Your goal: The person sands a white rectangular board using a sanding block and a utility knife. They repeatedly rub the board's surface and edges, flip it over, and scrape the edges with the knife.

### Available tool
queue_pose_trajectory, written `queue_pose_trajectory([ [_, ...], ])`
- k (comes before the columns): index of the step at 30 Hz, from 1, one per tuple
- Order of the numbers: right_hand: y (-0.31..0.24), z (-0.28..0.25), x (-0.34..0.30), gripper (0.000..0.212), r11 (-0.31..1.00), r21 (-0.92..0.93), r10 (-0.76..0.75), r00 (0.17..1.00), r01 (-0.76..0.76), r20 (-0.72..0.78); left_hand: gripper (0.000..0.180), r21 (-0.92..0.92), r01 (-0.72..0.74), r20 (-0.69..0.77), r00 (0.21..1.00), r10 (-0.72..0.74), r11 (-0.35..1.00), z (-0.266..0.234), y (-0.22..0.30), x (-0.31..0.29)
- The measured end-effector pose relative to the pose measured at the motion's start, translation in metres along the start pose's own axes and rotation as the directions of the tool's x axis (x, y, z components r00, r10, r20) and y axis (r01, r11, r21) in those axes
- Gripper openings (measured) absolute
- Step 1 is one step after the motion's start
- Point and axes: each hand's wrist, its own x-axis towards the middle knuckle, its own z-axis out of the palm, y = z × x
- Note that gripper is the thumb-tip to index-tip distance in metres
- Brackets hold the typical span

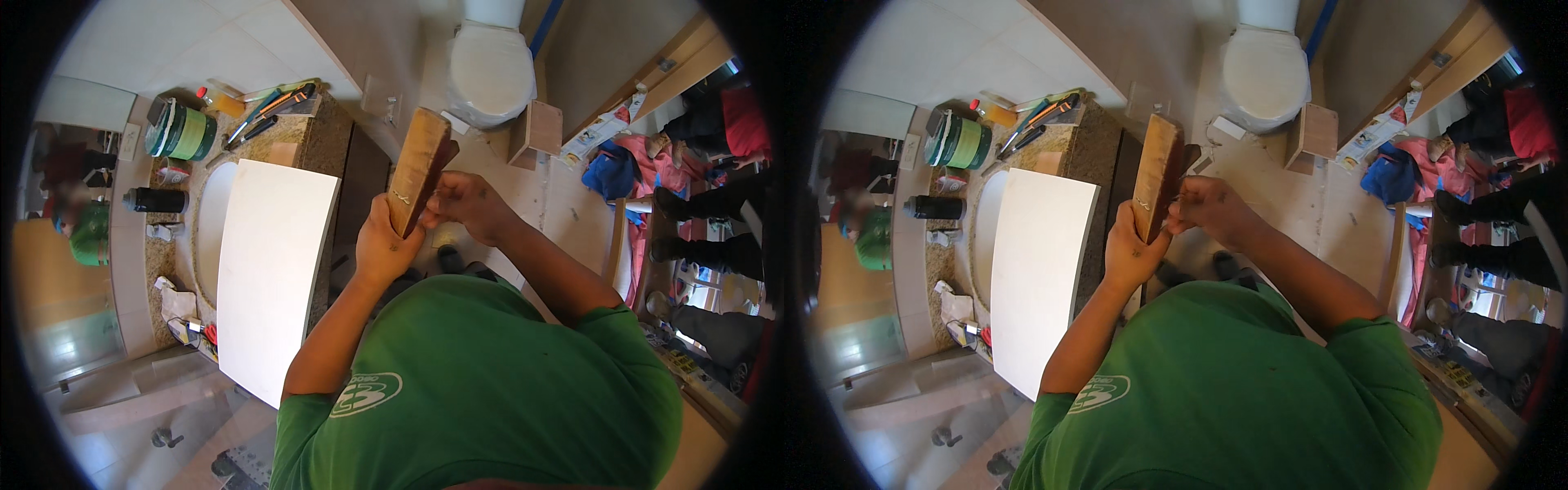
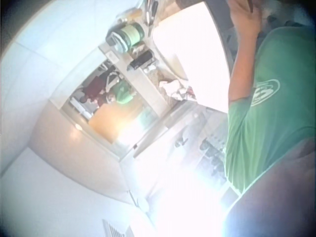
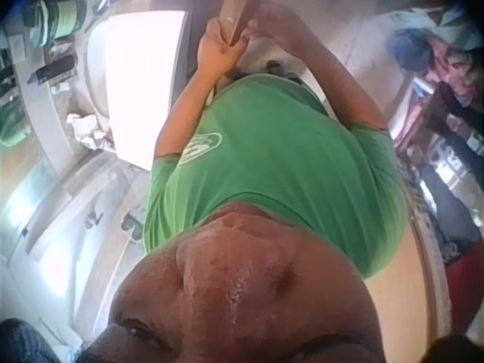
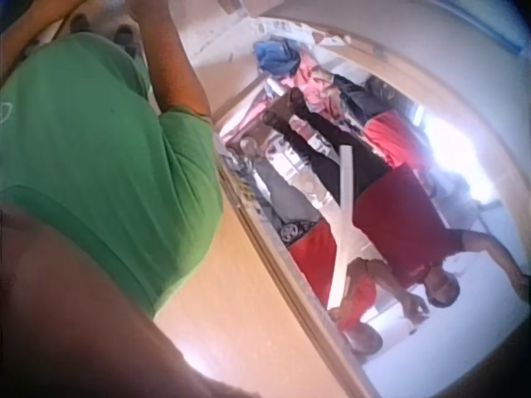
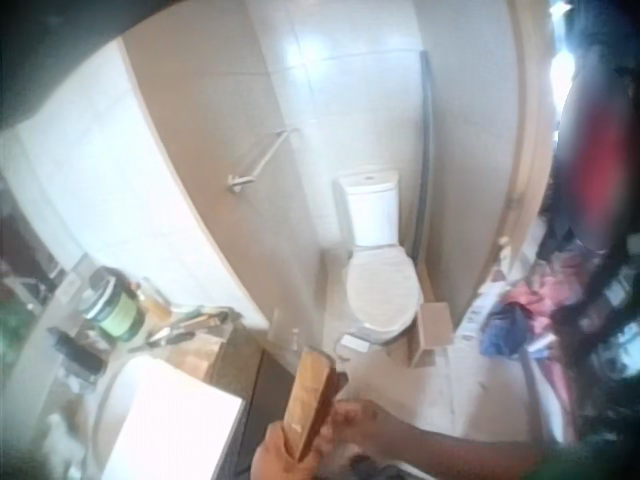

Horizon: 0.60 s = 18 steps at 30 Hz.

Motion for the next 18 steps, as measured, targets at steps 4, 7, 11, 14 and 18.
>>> queue_pose_trajectory([
  [4,0.000,-0.018,0.005,0.015,0.992,0.123,0.040,0.999,-0.039,-0.010,0.051,0.042,-0.035,-0.086,0.996,0.038,0.999,-0.004,0.001,0.001],
  [7,0.000,-0.051,0.009,0.014,0.955,0.295,-0.010,0.994,0.042,-0.110,0.052,-0.027,-0.033,-0.099,0.995,0.030,0.999,-0.010,0.003,0.001],
  [11,0.011,-0.096,0.005,0.023,0.992,0.034,-0.093,0.899,0.119,-0.427,0.052,-0.005,-0.018,-0.139,0.990,0.017,1.000,-0.022,0.004,-0.001],
  [14,0.021,-0.101,0.001,0.032,0.738,-0.661,-0.321,0.791,-0.136,-0.521,0.052,0.161,-0.074,-0.208,0.972,0.107,0.984,-0.027,0.006,0.001],
  [18,0.007,-0.076,-0.009,0.043,0.763,-0.643,-0.236,0.897,-0.067,-0.374,0.050,0.307,-0.150,-0.243,0.942,0.230,0.940,-0.028,0.011,0.006],
])
